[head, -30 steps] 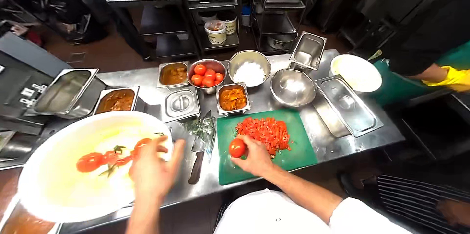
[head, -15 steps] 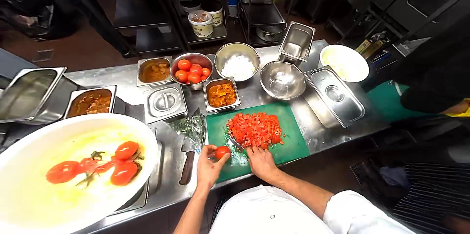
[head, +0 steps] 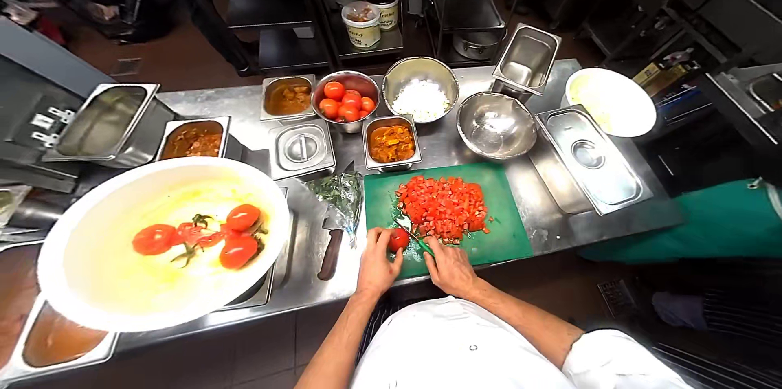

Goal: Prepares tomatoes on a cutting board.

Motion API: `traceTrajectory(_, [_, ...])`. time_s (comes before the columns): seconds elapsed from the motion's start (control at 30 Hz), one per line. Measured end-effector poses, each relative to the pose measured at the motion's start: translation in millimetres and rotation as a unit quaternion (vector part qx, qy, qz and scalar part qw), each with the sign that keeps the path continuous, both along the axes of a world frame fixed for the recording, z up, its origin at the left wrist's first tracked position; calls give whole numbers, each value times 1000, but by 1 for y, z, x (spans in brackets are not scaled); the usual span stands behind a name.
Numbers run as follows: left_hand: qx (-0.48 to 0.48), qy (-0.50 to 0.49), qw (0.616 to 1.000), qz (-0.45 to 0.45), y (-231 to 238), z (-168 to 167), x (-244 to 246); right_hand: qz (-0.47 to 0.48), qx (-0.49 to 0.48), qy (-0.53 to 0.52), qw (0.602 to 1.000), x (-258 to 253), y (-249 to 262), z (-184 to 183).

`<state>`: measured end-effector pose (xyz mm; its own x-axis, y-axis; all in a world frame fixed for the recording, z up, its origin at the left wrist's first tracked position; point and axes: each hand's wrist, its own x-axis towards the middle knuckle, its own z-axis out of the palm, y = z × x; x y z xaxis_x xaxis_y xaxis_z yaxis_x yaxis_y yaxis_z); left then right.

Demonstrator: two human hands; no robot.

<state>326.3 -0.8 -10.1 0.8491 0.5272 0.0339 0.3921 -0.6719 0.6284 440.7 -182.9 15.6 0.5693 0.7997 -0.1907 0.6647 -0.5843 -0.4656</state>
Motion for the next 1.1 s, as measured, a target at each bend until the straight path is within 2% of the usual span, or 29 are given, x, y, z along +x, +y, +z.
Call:
traceTrajectory(0.1, [-4,17,1000,1,1,4,2,30,-15,3,999,-2,6,0])
traceTrajectory(0.23, [-13,7,1000,9,2,1,2,22,-48,12,999,0,9,2])
traceTrajectory(0.4, [-3,-2,1000,5,3,-2,1,45,-24,3,999,-1,8,1])
traceTrajectory(0.6, [4,-18,1000,-14,8,-1,1,105,34,-89,990,5,26,-7])
traceTrajectory(0.67, [-2,-24,1000,-12,9,-3,1,125,26,-109,986,6,30,-7])
traceTrajectory(0.73, [-18,-27,999,-3,9,-4,-2,132,-17,-85,987,0,14,-12])
traceTrajectory(0.87, [-46,-25,999,8,11,-5,2,120,-48,-62,990,-1,-25,-21])
traceTrajectory(1.0, [-66,-17,997,22,8,-4,14,40,-46,2,998,4,-11,-16])
traceTrajectory(1.07, [-29,25,999,-1,10,5,20,-20,-56,46,997,4,-3,-16])
traceTrajectory(1.1, [-14,77,997,-24,11,10,21,-48,-60,75,994,2,-2,-15])
